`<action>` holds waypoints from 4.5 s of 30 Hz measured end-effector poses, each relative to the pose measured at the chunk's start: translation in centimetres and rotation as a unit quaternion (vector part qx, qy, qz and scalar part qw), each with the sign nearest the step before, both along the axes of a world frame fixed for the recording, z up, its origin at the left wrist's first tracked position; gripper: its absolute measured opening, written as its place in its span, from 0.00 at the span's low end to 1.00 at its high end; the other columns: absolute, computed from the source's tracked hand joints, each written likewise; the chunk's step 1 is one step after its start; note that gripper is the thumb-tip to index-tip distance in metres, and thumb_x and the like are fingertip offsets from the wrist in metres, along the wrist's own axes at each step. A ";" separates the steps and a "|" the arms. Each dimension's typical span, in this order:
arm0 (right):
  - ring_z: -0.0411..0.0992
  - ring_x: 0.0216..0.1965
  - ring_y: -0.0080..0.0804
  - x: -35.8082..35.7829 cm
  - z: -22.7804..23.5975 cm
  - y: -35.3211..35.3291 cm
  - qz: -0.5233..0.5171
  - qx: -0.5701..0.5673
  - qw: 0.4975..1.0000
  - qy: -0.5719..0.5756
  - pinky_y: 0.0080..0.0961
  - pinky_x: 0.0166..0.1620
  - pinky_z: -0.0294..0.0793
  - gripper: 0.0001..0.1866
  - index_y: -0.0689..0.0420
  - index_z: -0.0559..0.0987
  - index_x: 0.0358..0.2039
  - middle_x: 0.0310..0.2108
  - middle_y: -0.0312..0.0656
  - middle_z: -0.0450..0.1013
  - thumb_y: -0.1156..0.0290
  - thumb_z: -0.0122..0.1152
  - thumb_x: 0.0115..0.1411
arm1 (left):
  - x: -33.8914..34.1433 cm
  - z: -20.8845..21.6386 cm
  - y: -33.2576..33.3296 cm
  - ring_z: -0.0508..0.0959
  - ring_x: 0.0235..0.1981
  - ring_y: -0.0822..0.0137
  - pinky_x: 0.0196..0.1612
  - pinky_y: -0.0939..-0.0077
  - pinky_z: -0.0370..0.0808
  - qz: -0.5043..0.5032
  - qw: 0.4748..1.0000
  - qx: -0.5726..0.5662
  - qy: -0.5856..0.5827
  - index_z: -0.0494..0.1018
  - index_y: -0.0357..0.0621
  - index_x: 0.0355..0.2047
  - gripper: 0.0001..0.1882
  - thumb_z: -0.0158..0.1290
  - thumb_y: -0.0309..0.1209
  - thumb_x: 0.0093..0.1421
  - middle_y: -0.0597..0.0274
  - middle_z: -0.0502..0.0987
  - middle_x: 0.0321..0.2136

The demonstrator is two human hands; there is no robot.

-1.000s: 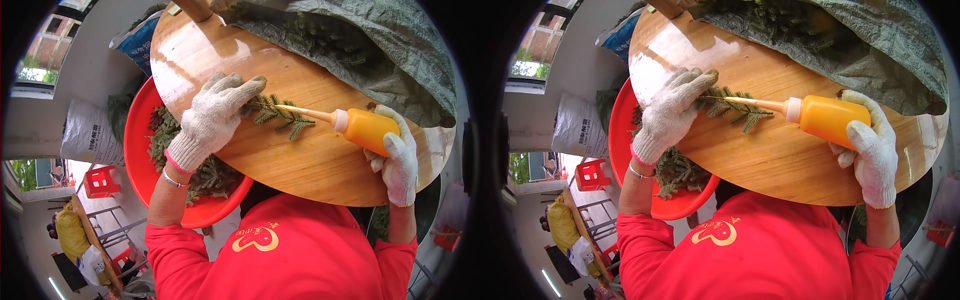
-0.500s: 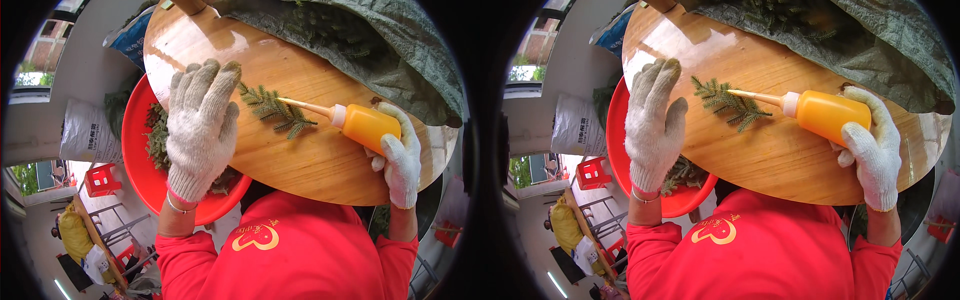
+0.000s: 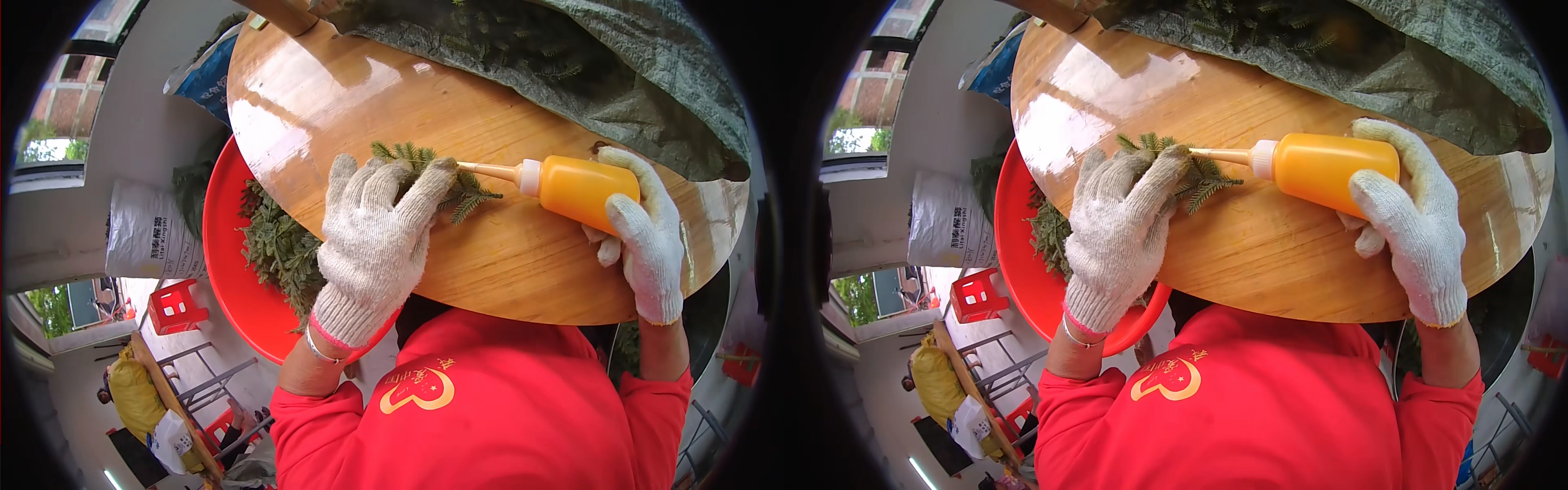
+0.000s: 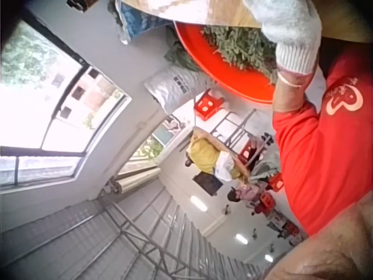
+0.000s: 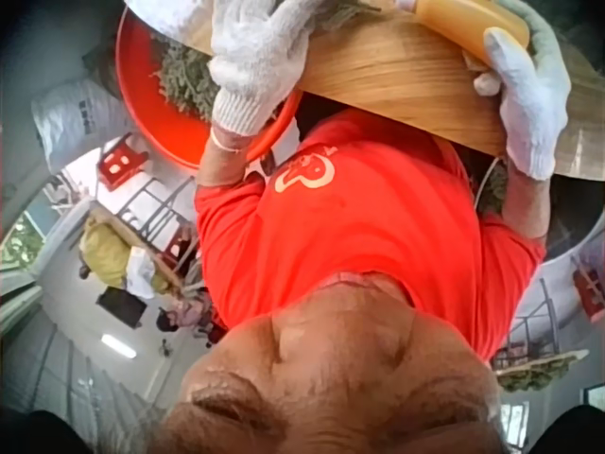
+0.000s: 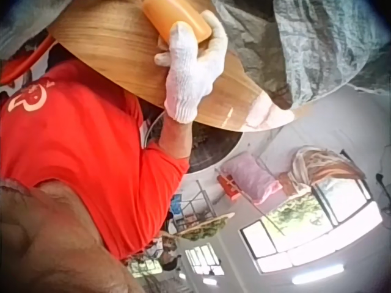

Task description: The person retrieves artificial foliage branches, applies glue along their stems using a squeeze bottle, and places the glued foliage into a red basin.

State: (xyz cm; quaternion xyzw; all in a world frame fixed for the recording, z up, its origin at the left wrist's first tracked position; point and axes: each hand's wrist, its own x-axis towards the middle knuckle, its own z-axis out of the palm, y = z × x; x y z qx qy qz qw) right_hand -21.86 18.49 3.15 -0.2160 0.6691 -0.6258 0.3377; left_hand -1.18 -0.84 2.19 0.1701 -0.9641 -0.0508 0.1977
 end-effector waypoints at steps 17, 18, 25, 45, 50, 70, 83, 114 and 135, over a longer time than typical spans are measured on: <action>0.67 0.22 0.16 0.1 -0.1 0.0 -0.004 0.020 1.000 0.020 0.11 0.28 0.69 0.29 0.64 0.72 0.59 0.37 0.42 0.76 0.66 0.64 0.60 | 1.1 -0.1 1.8 0.73 0.54 0.44 0.60 0.37 0.64 0.018 0.999 -0.012 -0.030 0.77 0.42 0.47 0.22 0.66 0.31 0.50 0.50 0.77 0.49; 0.67 0.22 0.16 0.1 -0.1 0.1 -0.001 0.019 1.000 0.022 0.11 0.28 0.69 0.29 0.64 0.72 0.59 0.37 0.42 0.76 0.66 0.64 0.60 | 1.3 -0.3 1.9 0.73 0.54 0.43 0.60 0.37 0.63 0.019 1.000 0.001 -0.023 0.76 0.42 0.48 0.24 0.66 0.33 0.51 0.49 0.76 0.50; 0.69 0.25 0.16 0.6 0.2 0.6 -0.010 -0.010 1.000 -0.020 0.12 0.27 0.69 0.30 0.65 0.68 0.62 0.38 0.44 0.76 0.67 0.60 0.61 | 1.7 -0.7 1.6 0.72 0.55 0.42 0.60 0.36 0.62 0.019 0.999 0.038 0.005 0.77 0.43 0.49 0.24 0.66 0.35 0.51 0.49 0.76 0.50; 0.75 0.31 0.20 3.2 0.1 0.9 -0.034 0.025 0.999 0.000 0.10 0.31 0.75 0.29 0.62 0.68 0.63 0.53 0.46 0.73 0.71 0.61 0.63 | 1.8 -0.8 1.7 0.70 0.60 0.41 0.67 0.36 0.54 0.037 0.996 0.081 0.012 0.78 0.42 0.52 0.27 0.66 0.37 0.52 0.47 0.75 0.54; 0.75 0.33 0.22 3.6 0.2 0.8 -0.028 0.041 0.998 0.048 0.12 0.32 0.75 0.27 0.60 0.69 0.62 0.53 0.44 0.73 0.72 0.62 0.62 | 1.8 -1.0 1.7 0.71 0.60 0.41 0.68 0.37 0.54 0.038 0.996 0.075 0.021 0.78 0.42 0.52 0.27 0.67 0.36 0.52 0.46 0.76 0.54; 0.67 0.62 0.45 4.5 -1.3 3.5 0.082 -0.028 0.908 0.409 0.37 0.65 0.65 0.36 0.61 0.68 0.62 0.60 0.54 0.67 0.80 0.72 0.53 | 1.7 -1.3 2.3 0.71 0.59 0.40 0.68 0.37 0.54 0.053 0.996 0.065 0.032 0.77 0.41 0.52 0.27 0.67 0.39 0.54 0.46 0.76 0.53; 0.68 0.61 0.48 3.7 3.3 2.9 0.154 -0.001 0.854 0.497 0.40 0.65 0.66 0.35 0.63 0.71 0.60 0.59 0.54 0.69 0.82 0.71 0.49 | 2.2 -1.6 2.1 0.71 0.58 0.39 0.65 0.29 0.54 0.043 0.998 0.045 0.021 0.75 0.42 0.55 0.32 0.67 0.42 0.51 0.45 0.75 0.52; 0.67 0.58 0.38 0.6 7.4 4.6 0.174 0.103 0.884 0.422 0.32 0.64 0.63 0.38 0.63 0.71 0.60 0.56 0.49 0.66 0.85 0.61 0.43 | 2.7 -1.6 1.9 0.69 0.60 0.32 0.67 0.29 0.53 0.025 0.999 0.033 -0.018 0.74 0.42 0.56 0.36 0.67 0.46 0.49 0.38 0.74 0.54; 0.67 0.62 0.37 -0.3 8.7 7.5 0.197 0.169 0.890 0.375 0.33 0.67 0.62 0.39 0.61 0.65 0.66 0.61 0.48 0.64 0.89 0.56 0.50 | 2.6 -1.7 2.0 0.69 0.60 0.34 0.67 0.31 0.54 0.029 0.999 0.028 -0.021 0.75 0.42 0.55 0.36 0.68 0.46 0.48 0.40 0.74 0.54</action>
